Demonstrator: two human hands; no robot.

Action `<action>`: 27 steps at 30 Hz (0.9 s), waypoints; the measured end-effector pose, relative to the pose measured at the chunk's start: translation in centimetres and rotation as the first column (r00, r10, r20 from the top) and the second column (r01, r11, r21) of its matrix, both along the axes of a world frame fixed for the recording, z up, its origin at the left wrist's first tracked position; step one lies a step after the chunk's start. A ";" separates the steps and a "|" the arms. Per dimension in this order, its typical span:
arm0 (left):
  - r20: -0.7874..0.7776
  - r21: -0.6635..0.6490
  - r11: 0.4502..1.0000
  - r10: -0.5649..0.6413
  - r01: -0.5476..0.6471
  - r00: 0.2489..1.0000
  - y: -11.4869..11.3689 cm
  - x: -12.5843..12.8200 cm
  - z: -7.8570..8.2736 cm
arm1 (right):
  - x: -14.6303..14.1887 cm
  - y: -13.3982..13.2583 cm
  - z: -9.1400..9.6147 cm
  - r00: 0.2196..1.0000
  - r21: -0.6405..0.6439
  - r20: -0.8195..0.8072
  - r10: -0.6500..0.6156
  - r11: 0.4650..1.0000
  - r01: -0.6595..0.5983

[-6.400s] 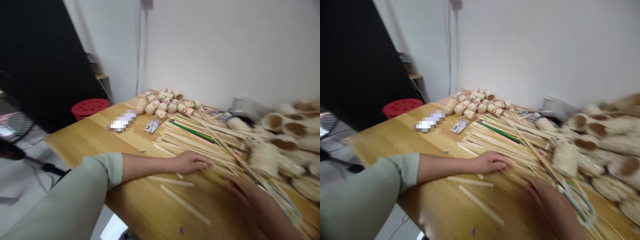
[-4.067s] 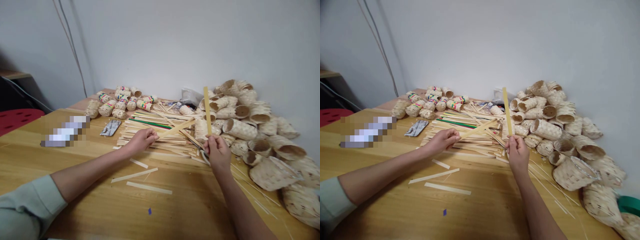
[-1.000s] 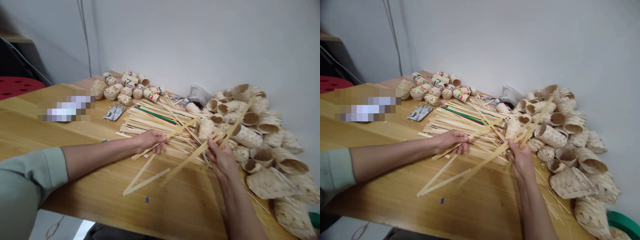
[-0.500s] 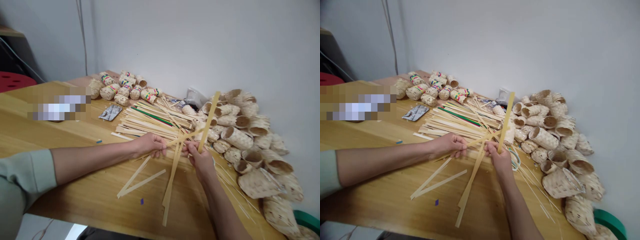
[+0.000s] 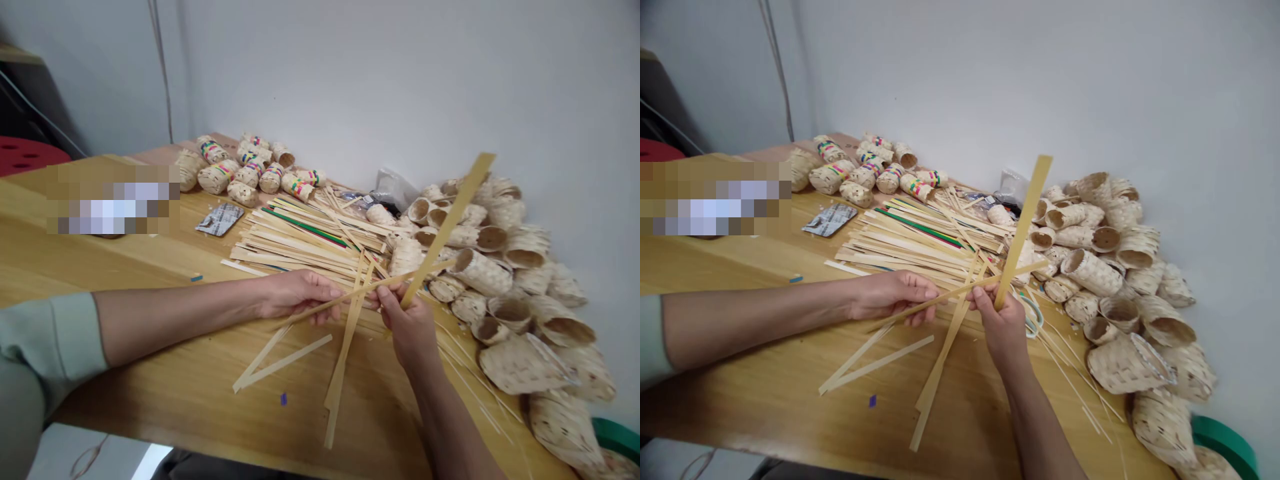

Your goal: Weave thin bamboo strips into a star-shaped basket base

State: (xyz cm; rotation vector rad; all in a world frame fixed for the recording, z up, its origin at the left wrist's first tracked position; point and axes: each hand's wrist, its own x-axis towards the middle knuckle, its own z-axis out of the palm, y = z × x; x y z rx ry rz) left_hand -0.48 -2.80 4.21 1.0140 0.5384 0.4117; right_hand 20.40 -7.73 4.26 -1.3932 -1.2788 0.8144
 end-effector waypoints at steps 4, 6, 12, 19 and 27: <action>0.014 -0.007 1.000 0.005 -0.005 1.000 0.1 0.2 -0.2 | -0.1 0.0 0.0 0.997 -0.015 -0.065 0.040 0.999 -0.041; -0.022 0.047 0.997 0.056 -0.055 0.998 0.0 0.4 -0.4 | -0.2 0.0 0.2 0.992 -0.015 -0.104 0.075 0.997 -0.077; -0.066 0.193 0.976 0.110 -0.096 0.992 -0.3 0.8 -1.0 | -0.6 -0.3 0.5 0.992 -0.081 -0.113 0.063 0.994 -0.073; -0.122 0.177 0.984 0.007 0.015 0.992 -0.6 0.3 -0.5 | -0.5 -0.3 0.6 0.992 -0.099 -0.039 0.119 0.988 -0.122; 0.008 -0.008 0.999 -0.031 0.031 0.999 -0.4 0.2 -0.7 | -0.4 -0.2 0.4 0.957 -0.131 -0.221 0.188 0.967 -0.220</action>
